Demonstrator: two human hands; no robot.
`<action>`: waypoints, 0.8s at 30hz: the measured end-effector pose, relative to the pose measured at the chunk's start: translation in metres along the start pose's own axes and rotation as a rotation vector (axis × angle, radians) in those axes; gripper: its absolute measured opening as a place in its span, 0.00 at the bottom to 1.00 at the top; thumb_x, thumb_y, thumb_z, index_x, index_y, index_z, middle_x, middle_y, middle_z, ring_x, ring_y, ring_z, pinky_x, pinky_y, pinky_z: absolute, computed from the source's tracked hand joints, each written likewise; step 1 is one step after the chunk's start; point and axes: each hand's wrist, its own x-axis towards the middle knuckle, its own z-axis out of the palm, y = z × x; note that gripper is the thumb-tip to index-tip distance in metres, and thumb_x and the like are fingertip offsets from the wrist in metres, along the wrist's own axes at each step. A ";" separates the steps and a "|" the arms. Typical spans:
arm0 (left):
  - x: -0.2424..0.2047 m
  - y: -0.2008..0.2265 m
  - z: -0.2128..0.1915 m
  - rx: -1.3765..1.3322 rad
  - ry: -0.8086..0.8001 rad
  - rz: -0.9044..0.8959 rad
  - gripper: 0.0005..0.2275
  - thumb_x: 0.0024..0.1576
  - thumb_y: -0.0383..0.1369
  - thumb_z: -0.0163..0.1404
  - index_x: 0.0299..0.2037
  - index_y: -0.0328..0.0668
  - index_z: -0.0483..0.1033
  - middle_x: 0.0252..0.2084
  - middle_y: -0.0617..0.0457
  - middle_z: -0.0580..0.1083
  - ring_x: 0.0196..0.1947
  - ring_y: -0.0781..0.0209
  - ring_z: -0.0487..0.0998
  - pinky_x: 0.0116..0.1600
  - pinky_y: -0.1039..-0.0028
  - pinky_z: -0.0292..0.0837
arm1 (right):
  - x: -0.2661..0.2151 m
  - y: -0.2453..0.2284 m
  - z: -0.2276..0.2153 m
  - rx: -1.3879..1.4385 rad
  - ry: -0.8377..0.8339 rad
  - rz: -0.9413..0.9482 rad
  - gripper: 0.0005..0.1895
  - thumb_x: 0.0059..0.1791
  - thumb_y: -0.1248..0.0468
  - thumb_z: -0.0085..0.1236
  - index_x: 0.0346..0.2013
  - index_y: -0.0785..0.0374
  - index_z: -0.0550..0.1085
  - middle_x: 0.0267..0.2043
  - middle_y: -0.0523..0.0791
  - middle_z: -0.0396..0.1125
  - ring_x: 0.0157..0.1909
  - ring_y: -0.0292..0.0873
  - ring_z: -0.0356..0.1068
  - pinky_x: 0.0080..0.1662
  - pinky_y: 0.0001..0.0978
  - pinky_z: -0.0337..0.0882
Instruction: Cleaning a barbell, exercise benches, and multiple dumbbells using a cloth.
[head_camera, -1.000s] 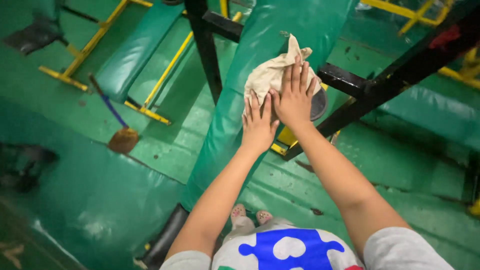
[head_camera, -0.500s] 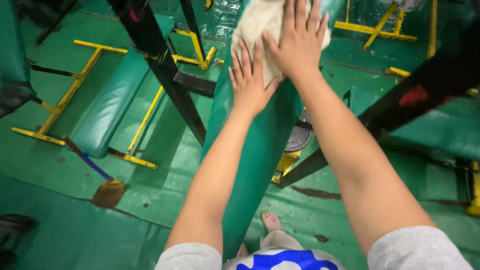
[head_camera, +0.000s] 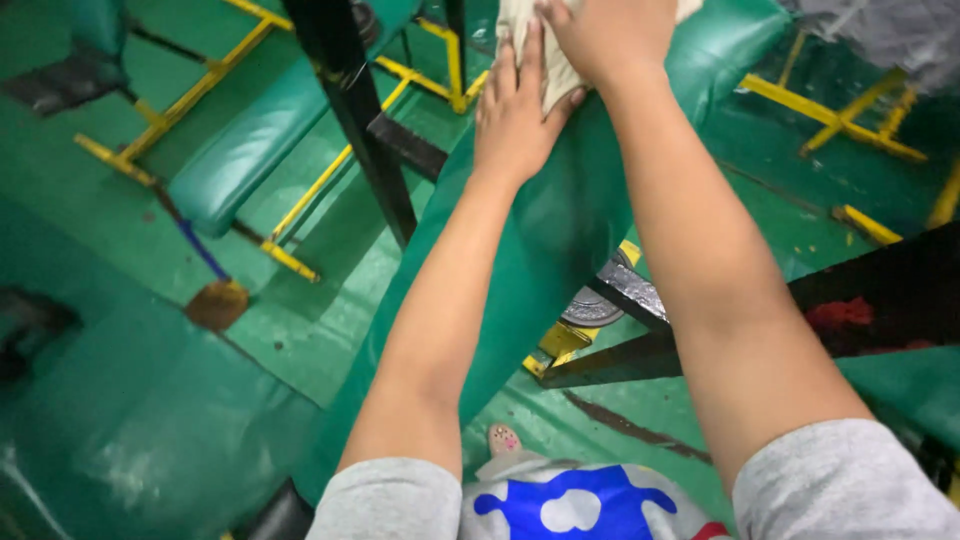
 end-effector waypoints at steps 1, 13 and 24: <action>-0.007 0.000 -0.002 0.026 -0.008 0.017 0.42 0.61 0.56 0.54 0.79 0.56 0.40 0.78 0.37 0.50 0.75 0.31 0.56 0.75 0.47 0.56 | -0.012 -0.002 -0.007 0.036 0.024 -0.030 0.30 0.54 0.36 0.54 0.50 0.58 0.79 0.45 0.54 0.74 0.49 0.61 0.71 0.49 0.59 0.64; -0.218 0.020 -0.076 0.158 -0.184 -0.044 0.42 0.56 0.44 0.60 0.77 0.56 0.44 0.79 0.41 0.41 0.79 0.32 0.41 0.74 0.40 0.49 | -0.211 -0.035 -0.016 0.109 0.038 -0.287 0.41 0.56 0.39 0.59 0.78 0.56 0.66 0.84 0.55 0.39 0.81 0.67 0.33 0.73 0.72 0.36; -0.422 -0.001 -0.104 0.392 -0.231 -0.259 0.40 0.58 0.31 0.54 0.79 0.62 0.44 0.81 0.47 0.42 0.81 0.40 0.44 0.77 0.46 0.54 | -0.371 -0.092 0.035 0.085 -0.285 -0.435 0.48 0.55 0.33 0.55 0.79 0.62 0.62 0.85 0.60 0.31 0.81 0.73 0.26 0.71 0.79 0.29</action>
